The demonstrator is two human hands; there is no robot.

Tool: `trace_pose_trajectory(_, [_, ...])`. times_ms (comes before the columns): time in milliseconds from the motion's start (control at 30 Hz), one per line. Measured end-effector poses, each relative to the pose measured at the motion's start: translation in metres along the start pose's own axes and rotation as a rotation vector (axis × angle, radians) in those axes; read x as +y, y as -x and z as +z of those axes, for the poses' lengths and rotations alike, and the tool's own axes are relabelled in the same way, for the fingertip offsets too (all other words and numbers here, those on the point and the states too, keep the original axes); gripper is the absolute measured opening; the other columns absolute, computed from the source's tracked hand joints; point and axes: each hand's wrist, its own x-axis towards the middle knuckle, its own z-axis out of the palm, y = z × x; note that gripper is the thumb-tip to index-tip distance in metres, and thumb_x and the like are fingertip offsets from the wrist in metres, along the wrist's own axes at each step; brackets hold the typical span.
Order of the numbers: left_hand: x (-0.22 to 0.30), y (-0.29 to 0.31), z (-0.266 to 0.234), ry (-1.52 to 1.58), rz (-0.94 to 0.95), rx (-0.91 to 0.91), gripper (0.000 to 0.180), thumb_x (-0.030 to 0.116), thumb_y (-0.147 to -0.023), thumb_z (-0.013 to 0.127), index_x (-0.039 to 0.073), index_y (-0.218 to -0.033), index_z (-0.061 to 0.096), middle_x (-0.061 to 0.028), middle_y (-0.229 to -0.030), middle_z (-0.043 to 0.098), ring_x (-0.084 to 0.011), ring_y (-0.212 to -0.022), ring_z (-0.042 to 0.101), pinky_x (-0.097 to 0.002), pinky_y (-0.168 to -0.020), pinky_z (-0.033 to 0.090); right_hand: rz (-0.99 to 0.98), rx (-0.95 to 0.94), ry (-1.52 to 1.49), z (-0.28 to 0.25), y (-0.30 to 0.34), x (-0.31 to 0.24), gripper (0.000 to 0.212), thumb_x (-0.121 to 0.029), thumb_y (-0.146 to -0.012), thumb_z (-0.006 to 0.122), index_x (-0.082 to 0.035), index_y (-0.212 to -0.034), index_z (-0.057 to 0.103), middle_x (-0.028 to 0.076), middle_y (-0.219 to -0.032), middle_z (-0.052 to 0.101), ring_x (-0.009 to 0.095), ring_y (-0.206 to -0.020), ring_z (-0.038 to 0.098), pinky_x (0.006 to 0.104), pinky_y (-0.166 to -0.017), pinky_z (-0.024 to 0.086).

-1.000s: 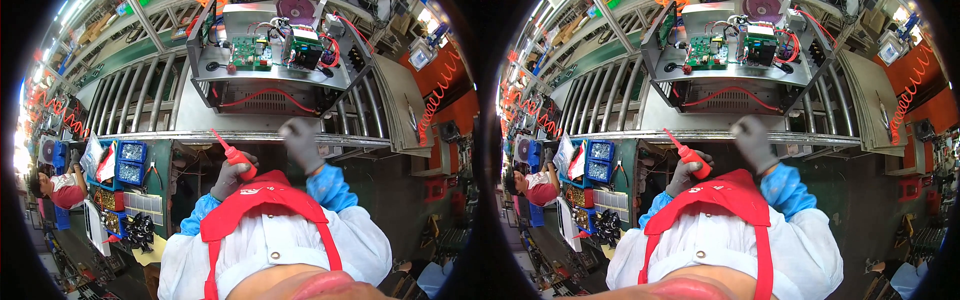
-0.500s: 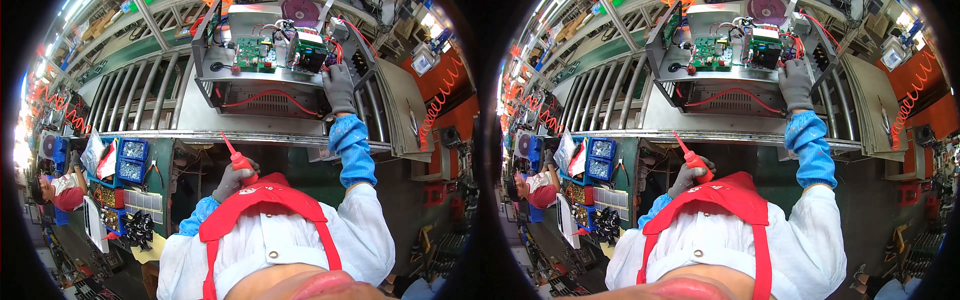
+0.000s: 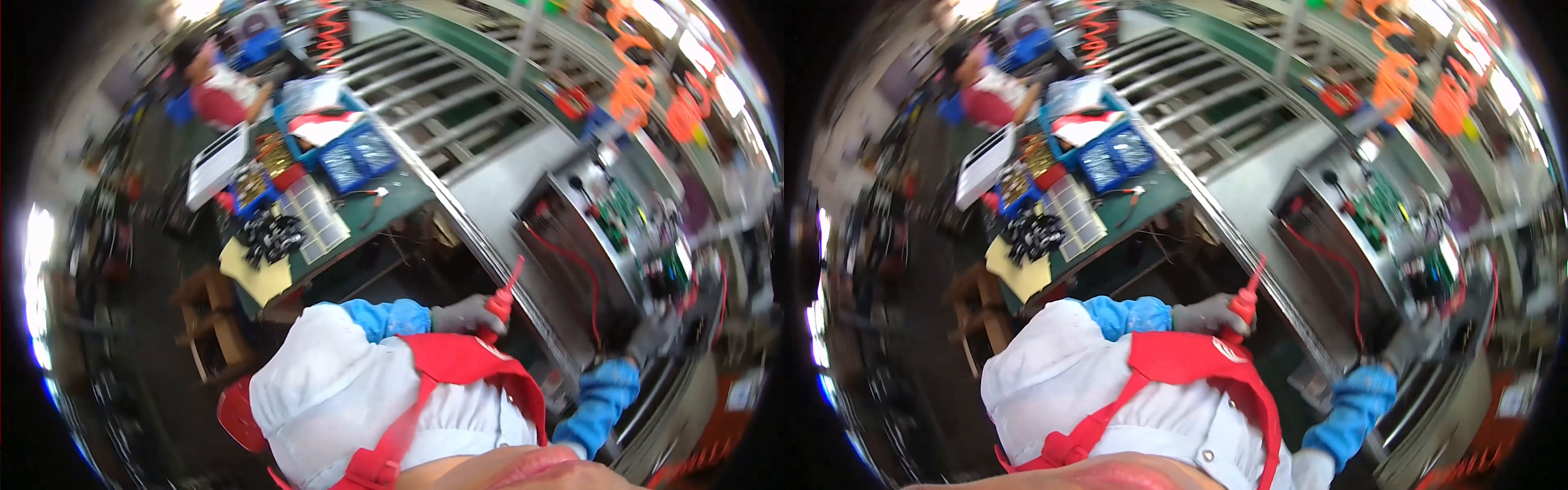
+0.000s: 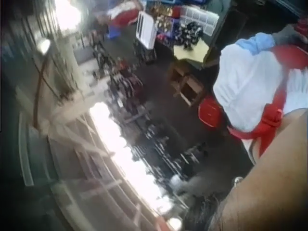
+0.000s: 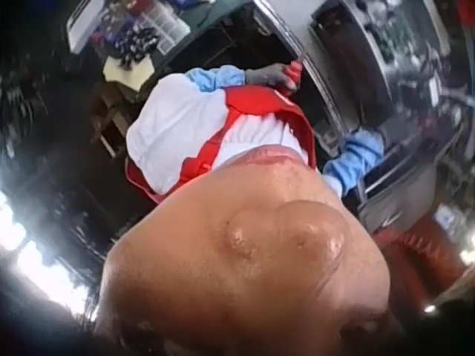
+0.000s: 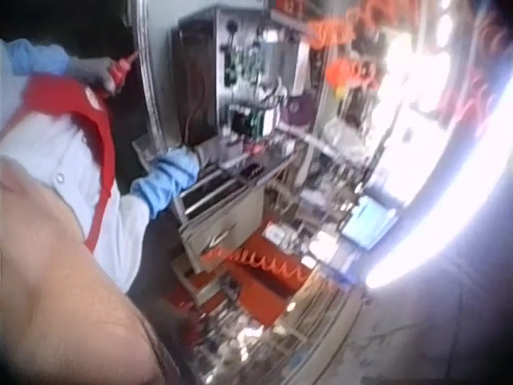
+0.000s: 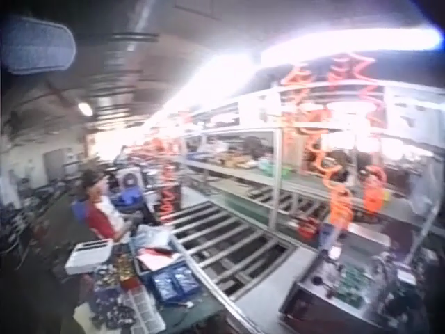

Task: The person assembles electronic components on a circuit board, then mounts the circuit board into a metal chassis with wires and screws. The person uses a manual air blower to clean the components.

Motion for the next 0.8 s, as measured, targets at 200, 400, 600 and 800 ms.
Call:
trace_pose_trajectory(200, [-0.004,0.005,-0.007,0.025,0.008,0.063,0.026,0.005,-0.069,0.073,0.004,-0.091,0.059,-0.0043,-0.085,0.063,-0.0142,-0.080,0.059,-0.0299,-0.078,0.048,0.090,-0.003,0.002,0.004,-0.004,-0.019,0.036,-0.027,-0.096,0.052,0.004,-0.112,0.061,0.024,-0.106,0.061,0.038,-0.096,0.058,0.0426,-0.083,0.046])
trace_pose_trajectory(400, [0.006,0.012,-0.011,0.013,0.014,0.116,0.025,0.005,-0.069,0.073,0.005,-0.090,0.058,-0.0040,-0.085,0.062,-0.0141,-0.079,0.059,-0.0297,-0.077,0.048,0.099,0.023,-0.013,0.005,-0.007,-0.026,0.034,-0.026,-0.096,0.051,0.003,-0.111,0.061,0.024,-0.103,0.062,0.038,-0.094,0.059,0.0425,-0.082,0.046])
trace_pose_trajectory(600, [-0.001,0.010,-0.019,0.030,-0.008,0.100,0.026,0.004,-0.070,0.073,0.005,-0.091,0.058,-0.0040,-0.084,0.062,-0.0141,-0.077,0.059,-0.0300,-0.076,0.048,0.151,0.054,-0.050,0.018,-0.004,-0.010,0.038,-0.030,-0.096,0.049,0.002,-0.114,0.061,0.021,-0.107,0.062,0.037,-0.095,0.060,0.0417,-0.081,0.048])
trace_pose_trajectory(800, [-0.002,0.012,-0.022,0.037,-0.023,0.119,0.027,0.003,-0.070,0.073,0.005,-0.091,0.058,-0.0043,-0.084,0.063,-0.0143,-0.078,0.060,-0.0301,-0.076,0.049,0.177,0.022,-0.118,0.008,-0.005,-0.025,0.035,-0.026,-0.097,0.050,0.003,-0.112,0.060,0.023,-0.106,0.062,0.037,-0.094,0.060,0.0410,-0.080,0.048])
